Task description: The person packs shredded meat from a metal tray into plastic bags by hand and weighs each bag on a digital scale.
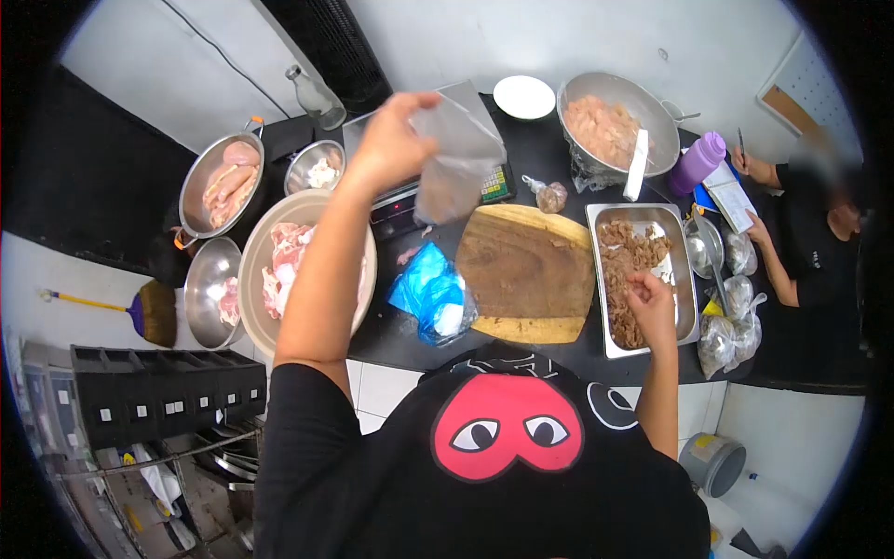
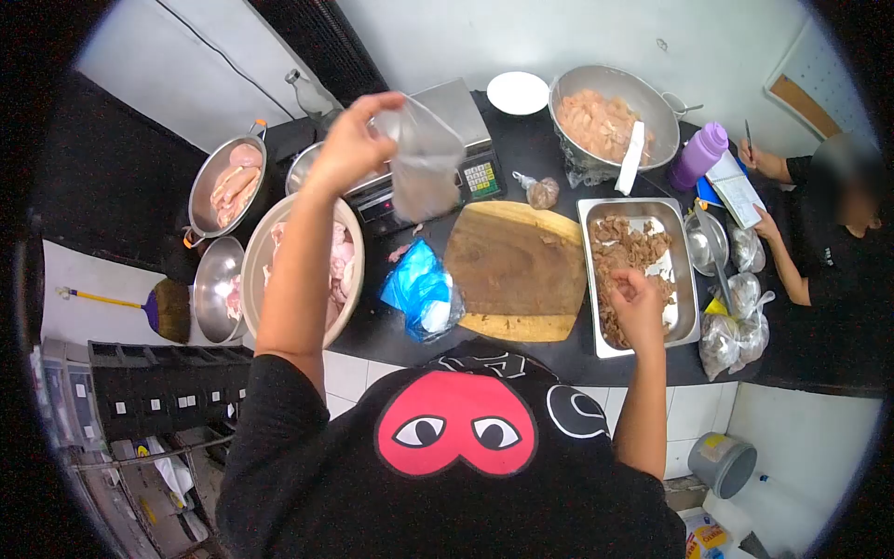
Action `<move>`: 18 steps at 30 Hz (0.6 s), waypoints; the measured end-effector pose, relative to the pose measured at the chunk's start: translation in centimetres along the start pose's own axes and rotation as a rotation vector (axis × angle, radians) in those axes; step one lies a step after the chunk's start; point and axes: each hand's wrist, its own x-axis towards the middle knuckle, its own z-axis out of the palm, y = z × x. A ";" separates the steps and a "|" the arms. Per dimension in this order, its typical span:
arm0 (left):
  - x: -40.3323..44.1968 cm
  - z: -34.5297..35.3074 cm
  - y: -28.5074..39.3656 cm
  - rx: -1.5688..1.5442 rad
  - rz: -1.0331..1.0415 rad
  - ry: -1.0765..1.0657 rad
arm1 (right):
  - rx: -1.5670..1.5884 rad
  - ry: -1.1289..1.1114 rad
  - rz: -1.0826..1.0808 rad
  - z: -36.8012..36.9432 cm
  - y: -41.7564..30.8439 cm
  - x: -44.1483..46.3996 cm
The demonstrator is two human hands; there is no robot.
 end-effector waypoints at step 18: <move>4.9 -3.1 -10.4 0.403 0.020 0.145 | -0.630 0.339 0.011 1.4 15.1 2.1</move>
